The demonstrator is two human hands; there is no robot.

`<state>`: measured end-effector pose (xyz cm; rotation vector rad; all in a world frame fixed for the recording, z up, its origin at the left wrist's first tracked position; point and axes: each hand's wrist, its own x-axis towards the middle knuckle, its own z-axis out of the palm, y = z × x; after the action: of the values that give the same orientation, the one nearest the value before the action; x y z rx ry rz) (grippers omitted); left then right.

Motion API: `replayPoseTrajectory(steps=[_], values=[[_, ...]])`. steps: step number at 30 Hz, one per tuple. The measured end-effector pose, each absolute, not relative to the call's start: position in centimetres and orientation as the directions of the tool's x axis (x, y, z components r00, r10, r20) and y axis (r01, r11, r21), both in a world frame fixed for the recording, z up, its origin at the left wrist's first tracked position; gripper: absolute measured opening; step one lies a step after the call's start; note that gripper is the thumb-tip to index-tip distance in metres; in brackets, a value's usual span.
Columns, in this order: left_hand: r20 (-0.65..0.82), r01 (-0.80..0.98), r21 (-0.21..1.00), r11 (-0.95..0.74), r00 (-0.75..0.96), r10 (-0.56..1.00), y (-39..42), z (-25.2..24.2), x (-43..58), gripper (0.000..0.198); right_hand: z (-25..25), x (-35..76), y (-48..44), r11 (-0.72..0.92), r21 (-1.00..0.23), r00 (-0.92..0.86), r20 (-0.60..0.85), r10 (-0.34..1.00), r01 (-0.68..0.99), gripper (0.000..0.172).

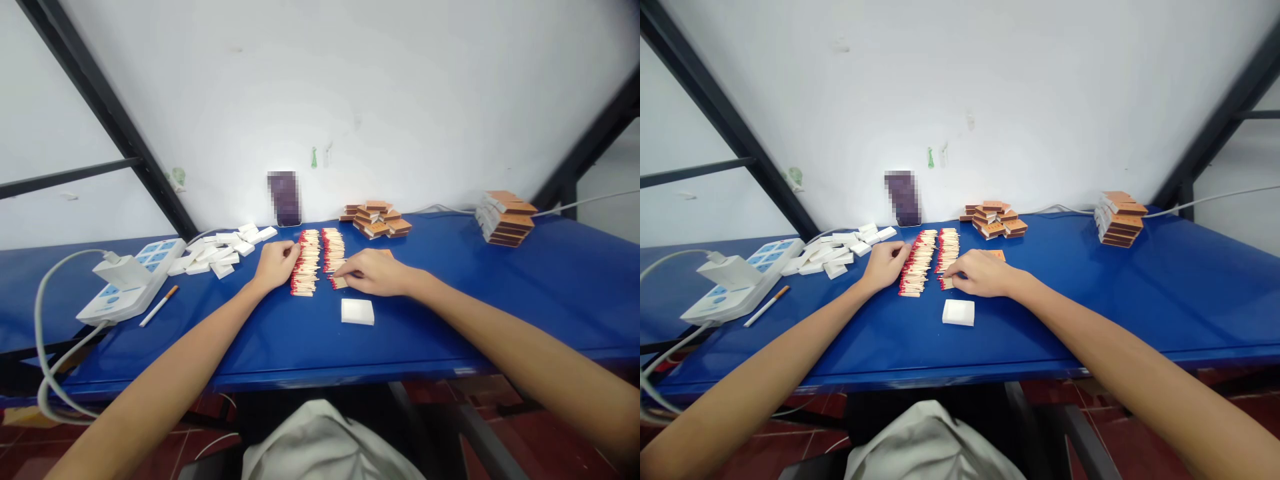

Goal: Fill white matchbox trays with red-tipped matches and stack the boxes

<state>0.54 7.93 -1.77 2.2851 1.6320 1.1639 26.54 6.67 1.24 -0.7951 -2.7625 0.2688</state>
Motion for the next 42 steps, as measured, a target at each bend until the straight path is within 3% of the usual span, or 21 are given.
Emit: replayPoseTrajectory(steps=[10, 20, 42], values=[[0.523, 0.767, 0.484, -0.421, 0.133, 0.842, 8.02, -1.84, 0.5, 0.043, 1.16, 26.67, 6.76, 0.852, -0.258, -0.84, 0.191, 0.507, 0.455, 0.028], [0.524, 0.763, 0.486, -0.426, 0.135, 0.841, 7.87, -1.73, 0.58, 0.043, 1.41, 26.71, 6.68, 0.832, -0.187, -0.819, 0.161, 0.551, 0.523, 0.029], [0.515, 0.766, 0.489, -0.418, 0.133, 0.847, 7.88, -1.75, 0.5, 0.043, 1.57, 26.72, 6.51, 0.794, -0.206, -0.781, 0.162, 0.604, 0.571, 0.027]])
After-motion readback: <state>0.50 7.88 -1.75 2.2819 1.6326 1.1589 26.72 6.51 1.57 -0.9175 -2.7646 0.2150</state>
